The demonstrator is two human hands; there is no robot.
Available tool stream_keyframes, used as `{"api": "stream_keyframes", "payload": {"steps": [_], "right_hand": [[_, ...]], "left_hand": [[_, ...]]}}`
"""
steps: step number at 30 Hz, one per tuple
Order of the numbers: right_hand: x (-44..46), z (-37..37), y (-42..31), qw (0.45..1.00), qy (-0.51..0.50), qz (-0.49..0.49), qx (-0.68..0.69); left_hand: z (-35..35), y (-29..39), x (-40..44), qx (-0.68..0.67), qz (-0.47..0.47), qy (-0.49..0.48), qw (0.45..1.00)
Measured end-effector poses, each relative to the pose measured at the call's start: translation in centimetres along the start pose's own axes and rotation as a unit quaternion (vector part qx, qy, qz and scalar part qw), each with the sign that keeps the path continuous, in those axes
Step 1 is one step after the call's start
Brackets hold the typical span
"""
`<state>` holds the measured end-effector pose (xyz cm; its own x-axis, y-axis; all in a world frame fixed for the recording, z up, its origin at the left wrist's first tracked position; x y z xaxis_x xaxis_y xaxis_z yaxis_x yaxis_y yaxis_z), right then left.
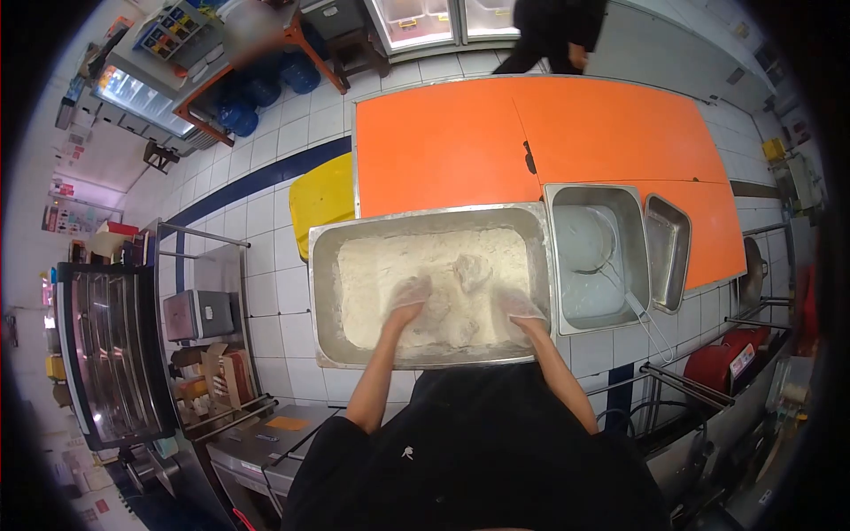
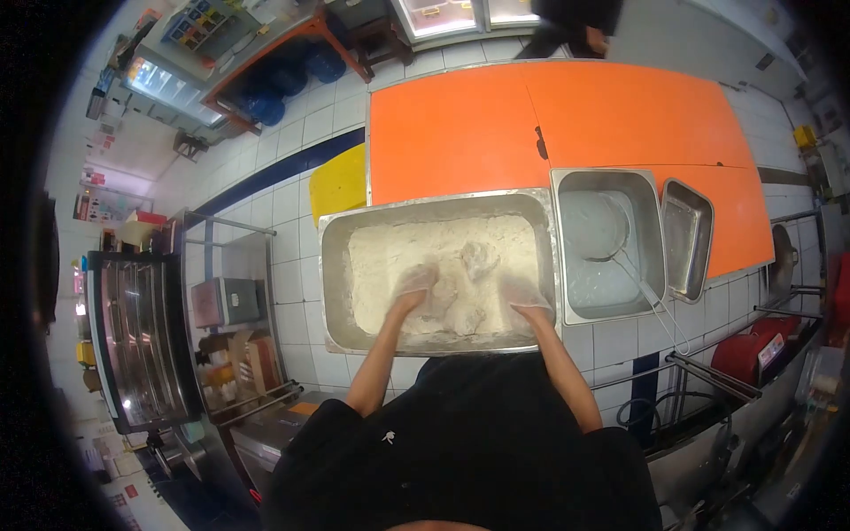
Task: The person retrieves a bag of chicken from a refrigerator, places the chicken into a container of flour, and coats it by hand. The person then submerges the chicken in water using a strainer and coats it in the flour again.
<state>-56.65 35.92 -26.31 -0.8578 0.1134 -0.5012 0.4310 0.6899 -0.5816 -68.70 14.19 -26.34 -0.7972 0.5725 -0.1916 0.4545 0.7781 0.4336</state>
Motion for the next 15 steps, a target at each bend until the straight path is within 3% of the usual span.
{"api": "stream_keyframes", "payload": {"steps": [1,4,5,7,8,10,11,12,13,14,15], "right_hand": [[0.7,1.4,1.2,0.951,0.052,0.058,0.3],[-0.1,-0.6,-5.7,0.942,0.044,0.078,0.325],[0.3,-1.0,-6.6,0.939,0.041,0.085,0.332],[1.8,-1.5,-4.2,0.924,0.054,0.138,0.352],[2.1,-2.5,-3.5,0.919,0.058,0.156,0.358],[0.4,-8.5,-4.6,0.985,0.122,0.048,0.116],[0.8,-8.4,-3.3,0.983,0.128,0.051,0.119],[2.0,-8.0,-3.3,0.979,0.181,-0.083,-0.045],[2.7,-7.4,-3.0,0.919,0.268,-0.19,-0.219],[3.2,-6.7,-3.2,0.897,0.307,-0.21,-0.238],[4.0,-6.4,-3.6,0.91,0.315,-0.194,-0.185]], "left_hand": [[-0.2,1.8,-0.4,0.008,0.009,0.117,0.993],[-2.2,11.1,1.0,-0.069,0.073,0.047,0.994],[-2.4,10.9,1.4,-0.069,0.072,0.048,0.994],[-4.1,9.5,2.5,-0.248,0.006,0.131,0.96],[-4.5,9.0,2.8,-0.25,0.004,0.133,0.959],[-6.2,7.1,2.7,-0.24,0.019,0.18,0.954],[-6.6,6.4,3.3,-0.239,0.025,0.177,0.954],[-5.3,3.7,4.2,-0.172,-0.077,0.137,0.972],[-3.6,1.1,4.7,-0.102,-0.178,0.097,0.974],[-1.2,0.6,5.6,-0.103,-0.175,0.099,0.974],[0.0,1.5,6.7,-0.074,-0.085,0.212,0.971]]}}
Point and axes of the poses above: each hand's wrist, its own x-axis towards the middle knuckle, its own z-axis out of the palm, y = z × x, the point moved 9 cm from there along x, towards the middle knuckle, and after that the axes turned 13 degrees about y, right-handed, at the moved point
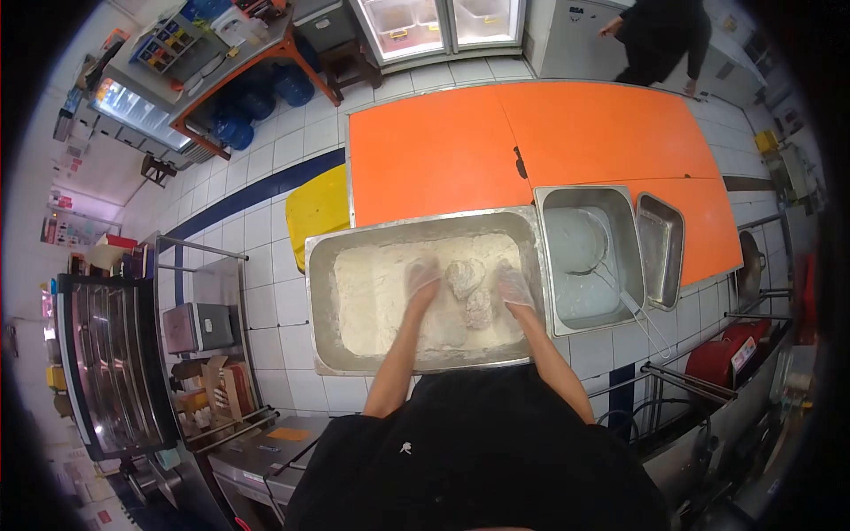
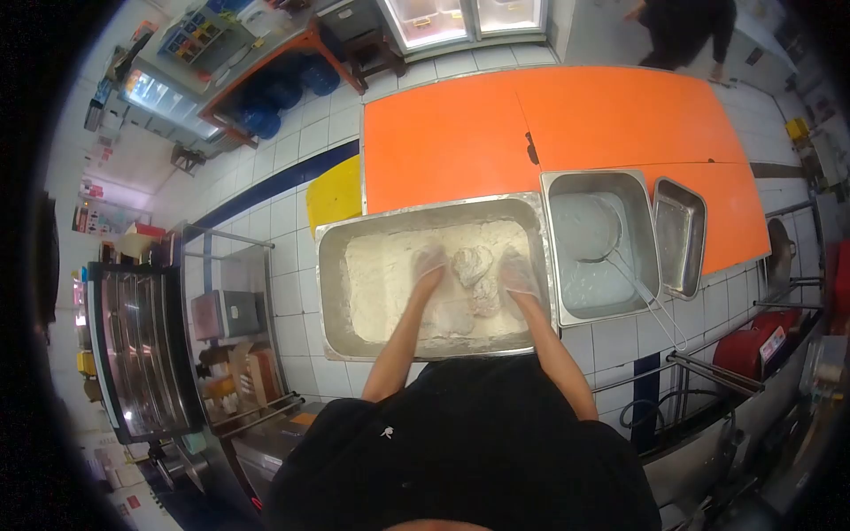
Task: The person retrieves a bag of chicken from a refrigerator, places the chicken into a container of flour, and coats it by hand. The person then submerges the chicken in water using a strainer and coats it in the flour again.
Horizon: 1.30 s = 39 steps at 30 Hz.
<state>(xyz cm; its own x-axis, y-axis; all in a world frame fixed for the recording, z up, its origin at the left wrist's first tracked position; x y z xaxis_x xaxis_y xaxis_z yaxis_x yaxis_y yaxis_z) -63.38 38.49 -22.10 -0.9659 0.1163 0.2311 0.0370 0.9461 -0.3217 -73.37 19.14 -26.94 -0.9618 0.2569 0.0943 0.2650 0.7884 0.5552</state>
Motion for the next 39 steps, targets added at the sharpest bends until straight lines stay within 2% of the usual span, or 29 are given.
{"api": "stream_keyframes", "payload": {"steps": [1,3,4,6,7,8,9,11,12,13,14,15,16,18,19,21,22,23,24,25,26,28,29,30,31,34,36,38,39], "right_hand": [[0.7,0.8,-0.4,0.991,-0.015,0.087,0.105],[1.7,3.4,-0.6,0.92,-0.032,0.257,0.296],[1.8,4.6,-0.5,0.882,-0.036,0.309,0.354],[1.0,6.1,1.9,0.84,-0.014,0.361,0.405],[0.4,6.6,4.0,0.788,0.018,0.424,0.445],[0.4,5.5,4.6,0.792,0.015,0.421,0.443],[0.6,2.8,4.4,0.836,0.002,0.369,0.405],[0.4,-1.0,3.5,0.874,-0.014,0.318,0.367],[1.0,-4.2,2.1,0.957,0.06,0.163,0.231],[1.3,-6.5,-0.3,0.988,0.133,-0.005,0.082],[1.2,-6.2,-0.4,0.988,0.133,-0.003,0.082],[0.9,-3.7,-1.4,0.996,0.054,-0.07,0.004],[0.3,-1.2,-2.3,0.988,-0.027,-0.135,-0.073],[-0.1,2.2,-4.2,0.991,-0.09,-0.095,-0.005],[-0.3,3.6,-5.1,0.985,-0.151,-0.053,0.065],[0.4,3.8,-6.1,0.981,-0.164,-0.042,0.096],[0.7,3.7,-6.1,0.976,-0.175,-0.035,0.124],[0.3,3.3,-5.8,0.977,-0.174,-0.03,0.121],[0.3,2.2,-4.1,0.95,-0.133,0.108,0.262],[0.1,1.3,-2.3,0.884,-0.085,0.24,0.392],[0.3,0.4,-1.6,0.882,-0.085,0.245,0.393],[1.4,-2.5,-3.0,0.97,-0.106,0.018,0.217],[1.4,-3.2,-3.2,0.97,-0.109,0.021,0.218],[1.3,-3.5,-3.6,0.983,-0.128,-0.013,0.129],[1.3,-3.2,-3.6,0.988,-0.143,-0.047,0.038],[0.6,1.7,-4.7,0.984,-0.143,-0.045,0.094],[0.5,3.8,-6.9,0.984,-0.159,-0.062,0.052],[1.0,3.7,-7.0,0.982,-0.17,-0.084,0.006],[0.8,2.2,-5.7,0.948,-0.197,0.084,0.235]], "left_hand": [[0.5,1.8,-0.3,0.002,0.099,0.109,0.989],[1.3,6.8,-0.2,0.005,-0.023,0.035,0.999],[0.9,7.2,-0.2,0.008,-0.035,0.044,0.998],[0.7,9.0,0.2,-0.156,0.028,-0.002,0.987],[-1.5,9.8,1.0,-0.156,0.025,0.006,0.987],[-5.3,12.0,1.3,-0.12,0.06,0.002,0.991],[-8.4,13.9,1.0,-0.084,0.095,-0.006,0.992],[-11.9,14.3,0.5,-0.124,0.046,-0.019,0.991],[-12.4,13.5,0.1,-0.161,0.001,-0.032,0.986],[-12.0,12.8,0.3,-0.16,0.002,-0.033,0.987],[-10.0,11.8,0.1,-0.079,0.007,-0.111,0.991],[-8.0,10.6,-0.6,0.003,0.013,-0.188,0.982],[-7.2,10.8,-1.8,0.004,0.014,-0.189,0.982],[-7.1,15.1,-4.9,0.123,0.213,-0.01,0.969],[-4.9,14.3,-5.4,0.122,0.215,-0.009,0.969],[1.2,10.2,-6.9,0.087,0.165,-0.127,0.974],[0.1,10.2,-6.4,0.043,0.081,-0.241,0.966],[-2.0,10.9,-5.7,0.041,0.085,-0.243,0.965],[-3.6,11.4,-5.2,0.005,0.094,-0.239,0.966],[-4.3,11.3,-5.0,-0.028,0.103,-0.234,0.966],[-7.7,10.5,-4.9,-0.08,0.086,-0.023,0.993],[-8.6,8.4,-4.7,-0.098,0.049,-0.094,0.99],[-8.7,7.4,-4.8,-0.118,0.012,-0.153,0.981],[-7.9,5.8,-5.3,0.006,0.048,-0.164,0.985],[-7.0,4.9,-5.8,0.006,0.048,-0.164,0.985],[-5.9,4.6,-6.9,0.128,0.094,-0.11,0.981],[-3.4,5.4,-7.1,0.068,0.021,-0.17,0.983],[-3.1,6.1,-5.6,0.045,0.024,-0.137,0.989],[-3.3,6.2,-5.2,0.023,0.024,-0.11,0.993]]}}
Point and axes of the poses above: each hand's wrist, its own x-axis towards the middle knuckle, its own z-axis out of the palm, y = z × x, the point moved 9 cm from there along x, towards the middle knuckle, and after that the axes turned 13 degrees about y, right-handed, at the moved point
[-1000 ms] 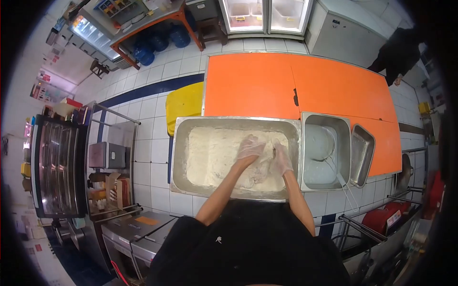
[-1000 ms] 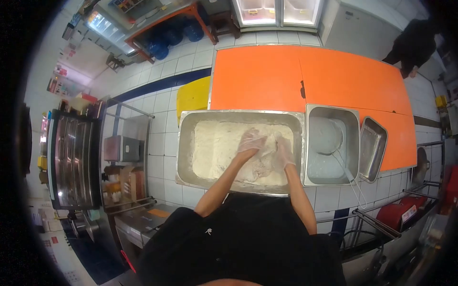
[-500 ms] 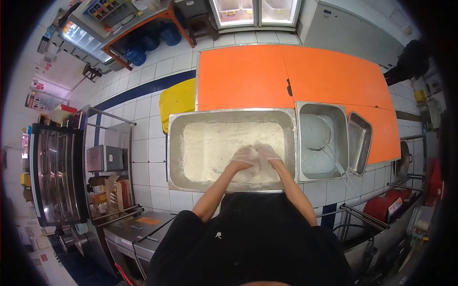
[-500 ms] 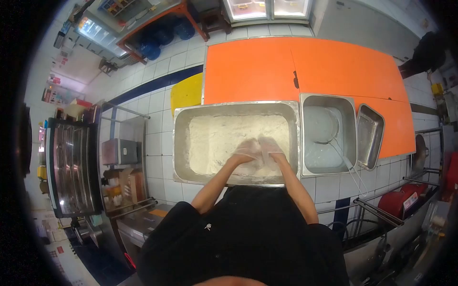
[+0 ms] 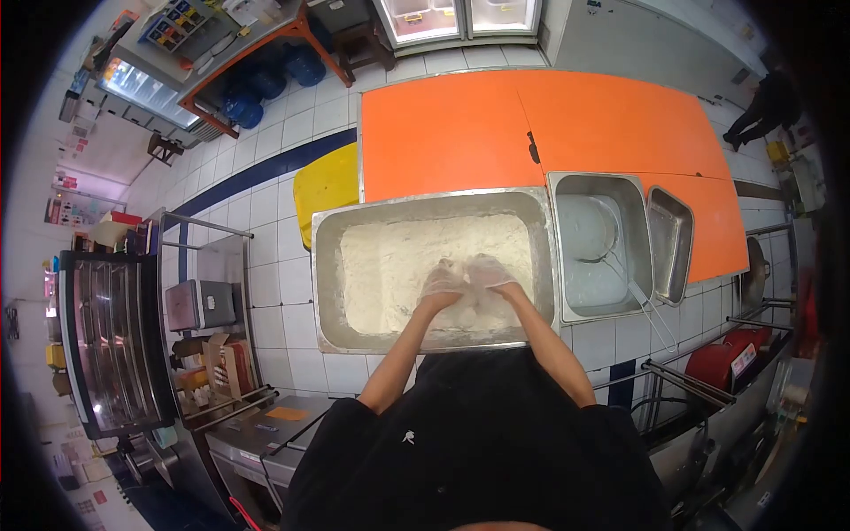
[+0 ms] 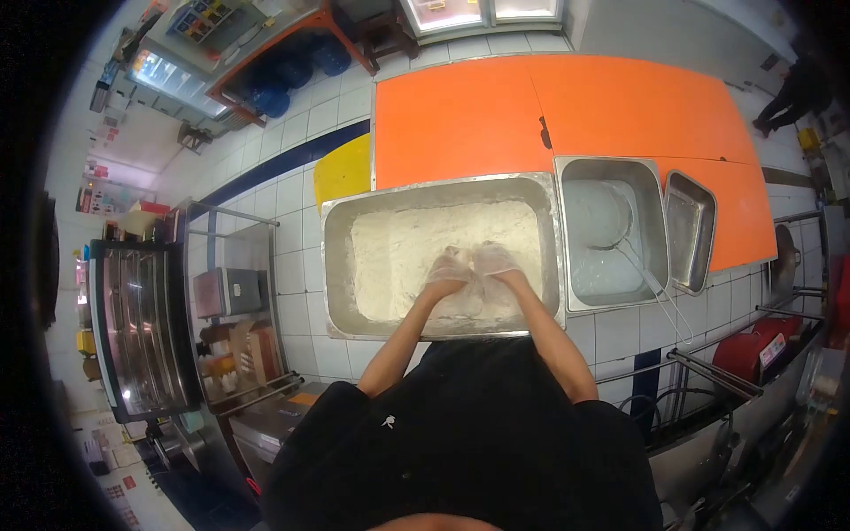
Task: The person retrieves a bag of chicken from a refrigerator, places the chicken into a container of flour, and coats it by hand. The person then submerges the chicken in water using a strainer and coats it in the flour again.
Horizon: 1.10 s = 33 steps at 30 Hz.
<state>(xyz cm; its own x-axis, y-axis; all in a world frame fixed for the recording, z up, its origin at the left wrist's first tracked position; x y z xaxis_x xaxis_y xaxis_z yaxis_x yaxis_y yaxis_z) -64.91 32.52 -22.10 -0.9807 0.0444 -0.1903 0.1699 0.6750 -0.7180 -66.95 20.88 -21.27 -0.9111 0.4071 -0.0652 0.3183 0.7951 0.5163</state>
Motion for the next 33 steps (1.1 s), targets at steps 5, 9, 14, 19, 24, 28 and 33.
{"api": "stream_keyframes", "payload": {"steps": [5,9,14,19,24,28,33], "right_hand": [[-2.9,-5.0,4.0,0.91,0.069,0.142,0.383],[-3.0,-4.0,0.5,0.936,0.0,-0.156,-0.316],[-7.4,2.5,2.1,0.98,0.012,-0.138,-0.144],[-7.9,1.4,2.9,0.998,-0.015,-0.009,0.063],[-7.1,-4.4,1.4,0.96,0.235,0.001,0.149],[-2.6,-5.8,-2.4,0.953,0.198,-0.137,-0.183],[3.1,-5.6,-0.4,0.925,0.182,-0.14,-0.303]], "left_hand": [[-7.8,-0.5,-0.5,-0.217,-0.119,0.08,0.966],[1.7,-11.6,-3.2,0.114,0.114,-0.076,0.984],[2.8,0.2,-3.7,-0.062,0.183,-0.12,0.974],[2.0,4.8,-4.1,-0.208,0.167,-0.049,0.962],[-5.3,6.7,-1.0,-0.141,0.042,0.013,0.989],[-7.1,4.8,3.7,-0.044,0.067,0.097,0.992],[-7.2,-0.6,7.8,-0.025,-0.09,0.149,0.984]]}}
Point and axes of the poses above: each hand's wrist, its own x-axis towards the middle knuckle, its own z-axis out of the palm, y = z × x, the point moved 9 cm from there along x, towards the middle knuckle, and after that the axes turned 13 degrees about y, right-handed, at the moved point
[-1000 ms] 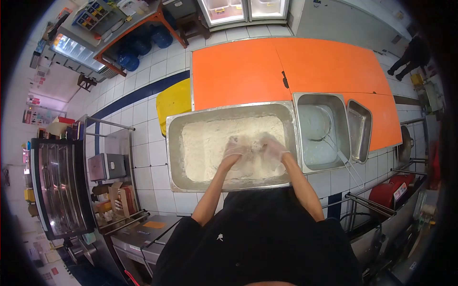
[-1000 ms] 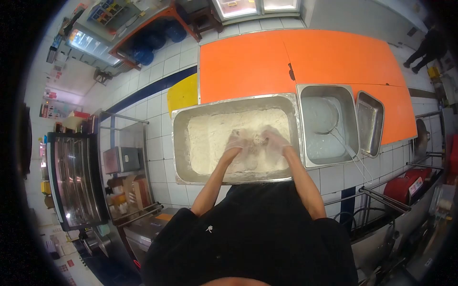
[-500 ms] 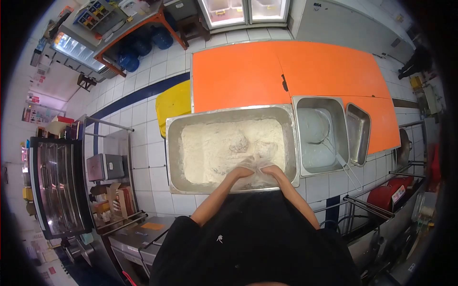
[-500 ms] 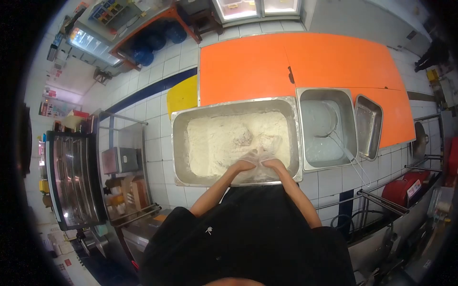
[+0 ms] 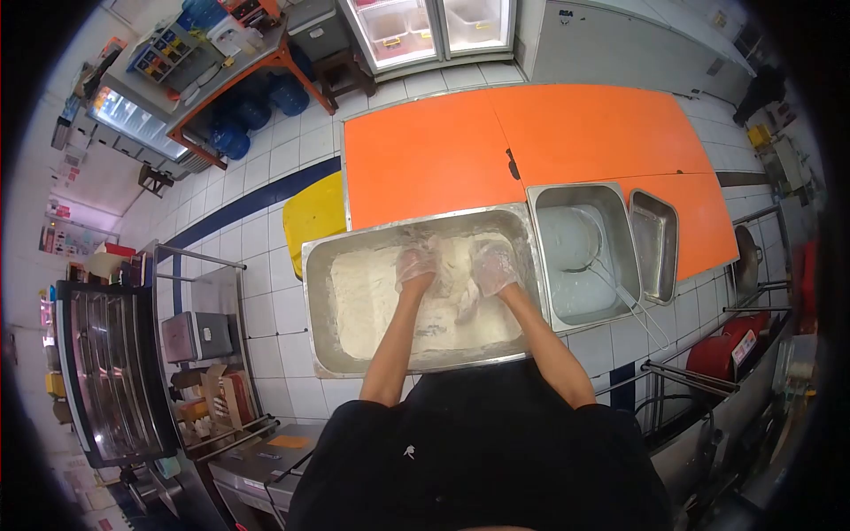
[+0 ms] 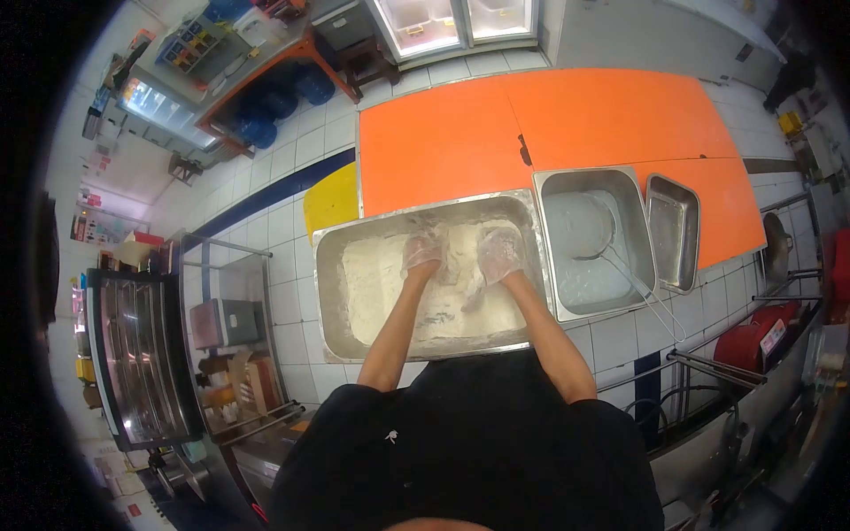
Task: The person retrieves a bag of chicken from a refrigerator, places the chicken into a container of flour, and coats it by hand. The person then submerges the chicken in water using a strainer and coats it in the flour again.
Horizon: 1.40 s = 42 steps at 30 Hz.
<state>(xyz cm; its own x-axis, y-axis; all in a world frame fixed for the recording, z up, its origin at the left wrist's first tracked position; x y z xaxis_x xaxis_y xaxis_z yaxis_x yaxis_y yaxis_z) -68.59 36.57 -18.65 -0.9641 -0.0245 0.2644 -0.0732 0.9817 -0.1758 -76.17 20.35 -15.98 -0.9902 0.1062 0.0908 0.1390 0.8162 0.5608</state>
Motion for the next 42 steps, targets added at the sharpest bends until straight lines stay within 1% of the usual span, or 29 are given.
{"api": "stream_keyframes", "payload": {"steps": [2,3,4,5,6,7,9,13,15,17,18,20,21,22,23,24,25,26,27,28,30,32,35,37,38,39,40,41,42], "right_hand": [[1.0,-0.5,0.5,0.99,0.043,0.018,0.134],[1.7,-2.1,0.0,0.99,0.045,0.016,0.133],[2.5,-4.6,0.4,0.954,0.027,0.135,0.266],[2.6,-5.4,1.1,0.888,0.007,0.246,0.388],[2.2,-3.8,1.1,0.889,0.006,0.243,0.387],[0.5,0.1,2.0,0.674,0.058,0.346,0.65],[-1.9,2.6,2.1,0.366,0.108,0.416,0.826],[-0.7,-5.3,-1.0,0.301,0.097,0.394,0.863],[-0.7,-5.4,-1.6,0.286,0.08,0.389,0.872],[-1.6,-3.9,-2.5,0.212,-0.038,0.371,0.903],[-1.8,-4.3,-2.9,0.213,-0.042,0.374,0.902],[-1.8,-5.3,-2.2,0.306,0.009,0.439,0.845],[-1.4,-5.1,-1.5,0.307,0.01,0.437,0.846],[-1.4,-4.3,0.6,0.586,-0.061,0.454,0.668],[-1.2,-4.0,2.7,0.796,-0.126,0.422,0.414],[-0.3,-4.7,2.6,0.795,-0.124,0.426,0.414],[1.4,-6.3,0.7,0.889,-0.188,0.286,0.304],[1.7,-7.0,-1.3,0.943,-0.244,0.133,0.18],[0.6,-4.8,-0.9,0.943,-0.244,0.138,0.181],[0.0,-2.4,-1.5,0.977,-0.149,0.031,0.148],[-0.3,-2.3,-2.9,0.99,-0.051,-0.078,0.109],[-0.9,0.7,-2.7,0.953,-0.282,-0.022,0.113],[-2.8,3.5,-2.1,0.933,-0.322,0.022,0.16],[-3.1,1.2,-1.1,0.937,-0.275,0.075,0.203],[-2.5,-0.3,-0.5,0.934,-0.223,0.123,0.25],[-2.2,-0.5,-0.5,0.933,-0.223,0.126,0.251],[-1.7,-1.2,0.8,0.932,-0.157,0.194,0.261],[-1.9,-2.0,1.8,0.923,-0.096,0.26,0.268],[-1.8,-2.6,1.5,0.923,-0.1,0.258,0.269]], "left_hand": [[3.6,-0.6,-1.0,-0.007,0.015,-0.024,1.0],[4.3,-0.1,-1.4,-0.013,0.02,-0.035,0.999],[4.9,0.3,-1.8,-0.018,0.026,-0.047,0.998],[4.3,3.2,-2.3,-0.009,0.121,-0.055,0.991],[3.4,5.8,-3.2,0.002,0.217,-0.063,0.974],[2.2,6.7,-3.7,0.001,0.216,-0.063,0.974],[-1.7,6.1,-4.9,-0.223,0.034,-0.016,0.974],[-6.9,14.6,-7.9,-0.315,0.108,-0.049,0.942],[-3.9,14.1,-9.7,-0.281,-0.015,-0.217,0.935],[-2.9,14.1,-10.5,-0.31,0.004,-0.193,0.931],[-2.6,14.0,-11.0,-0.338,0.029,-0.174,0.925],[-1.3,12.3,-11.7,-0.357,0.05,-0.135,0.923],[-1.5,12.1,-11.7,-0.376,0.073,-0.098,0.919],[-1.4,11.2,-10.6,-0.239,0.054,-0.13,0.961],[-1.9,9.4,-8.9,-0.097,0.034,-0.16,0.982],[-2.7,8.1,-7.3,-0.103,0.036,-0.153,0.982],[-2.9,6.4,-5.7,-0.109,0.037,-0.148,0.982],[-1.0,4.4,-4.0,-0.059,0.077,-0.158,0.983],[1.3,2.6,-3.7,-0.033,0.099,-0.164,0.981],[3.7,0.7,-3.4,-0.009,0.122,-0.17,0.978],[6.6,1.4,-4.7,0.039,0.284,-0.147,0.947],[6.3,2.3,-5.5,0.038,0.261,-0.148,0.953],[5.3,2.9,-6.7,0.033,0.221,-0.166,0.961],[4.6,0.5,-6.0,0.085,0.106,-0.202,0.97],[4.0,0.9,-5.7,0.085,0.11,-0.202,0.969],[1.2,1.6,-4.8,0.07,0.106,-0.089,0.988],[-1.5,1.8,-4.6,0.055,0.098,0.024,0.993],[-1.4,1.6,-5.2,0.058,0.09,0.018,0.994],[-0.7,2.4,-5.2,0.054,0.125,-0.004,0.991]]}}
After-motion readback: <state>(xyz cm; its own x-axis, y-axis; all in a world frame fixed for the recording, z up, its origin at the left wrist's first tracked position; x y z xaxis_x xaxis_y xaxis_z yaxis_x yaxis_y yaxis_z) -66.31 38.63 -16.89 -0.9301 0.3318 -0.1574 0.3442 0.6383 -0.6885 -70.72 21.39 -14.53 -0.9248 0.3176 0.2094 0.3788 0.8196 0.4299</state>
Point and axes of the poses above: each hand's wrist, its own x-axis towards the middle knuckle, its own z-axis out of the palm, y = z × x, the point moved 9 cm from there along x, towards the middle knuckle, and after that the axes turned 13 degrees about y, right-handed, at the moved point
